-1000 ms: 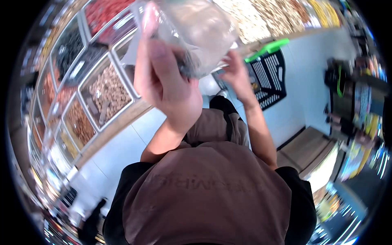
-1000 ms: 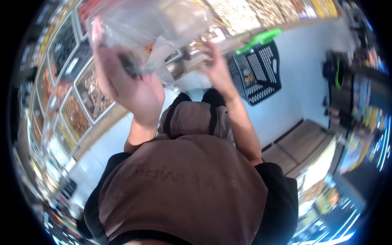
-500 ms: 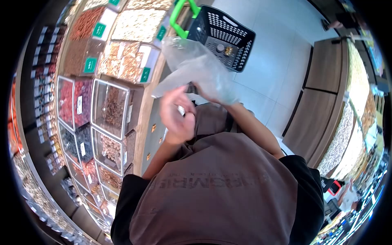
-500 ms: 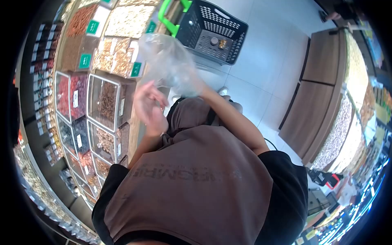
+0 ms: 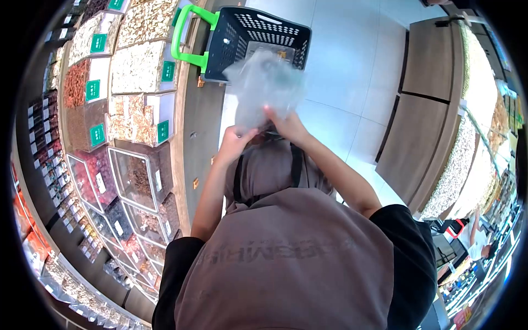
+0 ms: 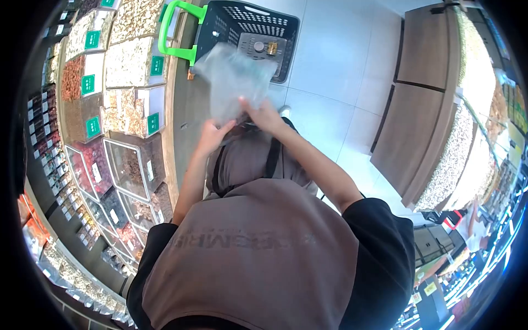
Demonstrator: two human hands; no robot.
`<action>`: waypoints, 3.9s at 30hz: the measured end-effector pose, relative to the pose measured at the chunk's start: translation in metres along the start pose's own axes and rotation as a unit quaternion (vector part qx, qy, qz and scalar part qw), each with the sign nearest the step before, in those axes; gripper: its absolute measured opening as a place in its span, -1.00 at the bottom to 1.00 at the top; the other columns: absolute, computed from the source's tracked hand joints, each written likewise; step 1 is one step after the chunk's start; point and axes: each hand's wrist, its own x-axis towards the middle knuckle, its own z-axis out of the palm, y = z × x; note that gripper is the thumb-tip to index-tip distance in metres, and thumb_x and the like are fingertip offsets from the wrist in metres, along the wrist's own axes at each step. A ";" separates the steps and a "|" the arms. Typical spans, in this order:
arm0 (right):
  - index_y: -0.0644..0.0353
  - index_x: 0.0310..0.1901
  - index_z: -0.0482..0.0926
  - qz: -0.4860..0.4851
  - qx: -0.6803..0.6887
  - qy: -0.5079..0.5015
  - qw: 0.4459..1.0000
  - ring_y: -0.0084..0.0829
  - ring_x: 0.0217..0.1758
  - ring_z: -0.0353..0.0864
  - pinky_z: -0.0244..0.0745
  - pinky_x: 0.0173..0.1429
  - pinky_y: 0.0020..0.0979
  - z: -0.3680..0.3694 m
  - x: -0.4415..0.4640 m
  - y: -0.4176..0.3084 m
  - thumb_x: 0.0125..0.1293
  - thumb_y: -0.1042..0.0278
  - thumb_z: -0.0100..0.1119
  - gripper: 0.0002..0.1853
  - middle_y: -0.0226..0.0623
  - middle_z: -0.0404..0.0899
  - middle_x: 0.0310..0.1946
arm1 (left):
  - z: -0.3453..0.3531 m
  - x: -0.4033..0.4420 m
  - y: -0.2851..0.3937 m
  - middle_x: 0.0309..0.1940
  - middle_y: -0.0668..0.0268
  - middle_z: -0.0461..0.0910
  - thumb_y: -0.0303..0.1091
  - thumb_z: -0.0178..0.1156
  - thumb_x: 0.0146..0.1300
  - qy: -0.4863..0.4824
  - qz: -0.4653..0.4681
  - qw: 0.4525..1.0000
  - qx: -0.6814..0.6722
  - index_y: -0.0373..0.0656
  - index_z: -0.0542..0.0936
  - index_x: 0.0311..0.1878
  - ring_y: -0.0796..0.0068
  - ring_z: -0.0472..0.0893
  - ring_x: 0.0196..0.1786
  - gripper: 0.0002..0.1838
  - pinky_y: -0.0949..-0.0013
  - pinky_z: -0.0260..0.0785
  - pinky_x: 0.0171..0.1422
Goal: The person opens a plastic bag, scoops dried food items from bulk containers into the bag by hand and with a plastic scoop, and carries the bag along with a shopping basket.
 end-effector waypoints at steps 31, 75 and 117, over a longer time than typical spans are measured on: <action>0.42 -0.10 0.63 0.295 -0.340 -0.191 0.872 0.15 -0.03 0.64 0.50 0.17 -0.06 -0.047 0.409 0.438 0.39 -0.05 0.03 -0.46 0.22 0.65 -0.18 | 0.020 0.519 -0.280 -0.25 -0.08 0.68 -0.01 0.20 0.26 0.122 -0.323 0.917 0.201 -0.27 0.72 -0.32 -0.01 0.66 -0.06 -0.57 0.07 0.47 0.12; 0.32 -0.26 0.43 0.055 -0.102 -0.314 0.942 -0.47 -0.52 0.61 0.51 -0.44 -0.41 0.060 0.128 0.086 0.28 0.47 0.09 -0.90 -0.30 0.55 -0.52 | -0.036 0.182 0.028 -0.20 0.23 0.60 -0.43 0.34 -0.02 0.352 0.211 0.867 0.282 -0.12 0.65 -0.43 0.01 0.45 0.21 -0.94 0.10 0.34 0.30; 0.25 -0.28 0.69 -0.267 -0.460 -0.815 0.229 0.07 -0.19 0.68 0.56 -0.06 -0.03 0.092 -0.363 0.207 0.13 0.03 0.21 -0.61 0.12 0.67 -0.30 | 0.425 -0.399 -0.227 -0.17 0.07 0.62 -0.07 0.22 0.14 0.531 -0.256 0.807 0.039 -0.15 0.54 -0.04 0.02 0.57 0.05 -0.58 -0.04 0.29 0.25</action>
